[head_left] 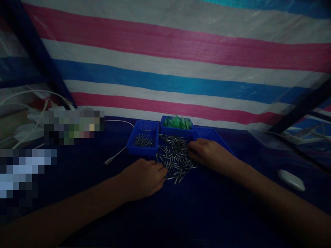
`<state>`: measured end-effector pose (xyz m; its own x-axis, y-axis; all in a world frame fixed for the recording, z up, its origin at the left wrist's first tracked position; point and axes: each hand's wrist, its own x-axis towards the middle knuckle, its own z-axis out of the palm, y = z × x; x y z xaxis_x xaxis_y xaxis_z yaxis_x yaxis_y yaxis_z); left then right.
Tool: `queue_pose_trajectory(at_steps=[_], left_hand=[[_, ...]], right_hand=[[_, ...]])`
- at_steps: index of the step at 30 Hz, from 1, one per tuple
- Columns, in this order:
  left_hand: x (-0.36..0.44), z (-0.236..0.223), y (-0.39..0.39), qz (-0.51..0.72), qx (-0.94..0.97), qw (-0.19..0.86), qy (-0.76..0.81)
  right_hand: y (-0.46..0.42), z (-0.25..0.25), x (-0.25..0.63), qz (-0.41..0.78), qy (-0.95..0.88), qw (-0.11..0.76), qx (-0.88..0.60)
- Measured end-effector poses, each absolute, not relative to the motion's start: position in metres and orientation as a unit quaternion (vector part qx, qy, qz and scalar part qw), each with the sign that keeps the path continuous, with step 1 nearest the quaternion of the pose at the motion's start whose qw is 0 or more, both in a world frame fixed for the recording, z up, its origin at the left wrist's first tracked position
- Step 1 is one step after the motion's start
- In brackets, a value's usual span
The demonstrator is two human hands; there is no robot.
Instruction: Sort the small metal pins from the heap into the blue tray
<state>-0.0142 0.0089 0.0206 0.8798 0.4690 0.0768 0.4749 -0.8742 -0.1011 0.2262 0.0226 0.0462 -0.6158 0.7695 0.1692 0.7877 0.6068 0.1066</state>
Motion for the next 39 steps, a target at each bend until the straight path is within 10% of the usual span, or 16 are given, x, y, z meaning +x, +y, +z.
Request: queue_pose_trajectory(at_steps=[12, 39], left_hand=[[-0.011, 0.014, 0.008, -0.042, -0.978, 0.04, -0.198], [0.003, -0.001, 0.002, -0.132, -0.976, 0.04, -0.171]], right_hand=[[-0.018, 0.024, 0.226, 0.129, -0.928, 0.069, -0.342], [-0.02, 0.014, 0.23, 0.033, -0.942, 0.11, -0.316]])
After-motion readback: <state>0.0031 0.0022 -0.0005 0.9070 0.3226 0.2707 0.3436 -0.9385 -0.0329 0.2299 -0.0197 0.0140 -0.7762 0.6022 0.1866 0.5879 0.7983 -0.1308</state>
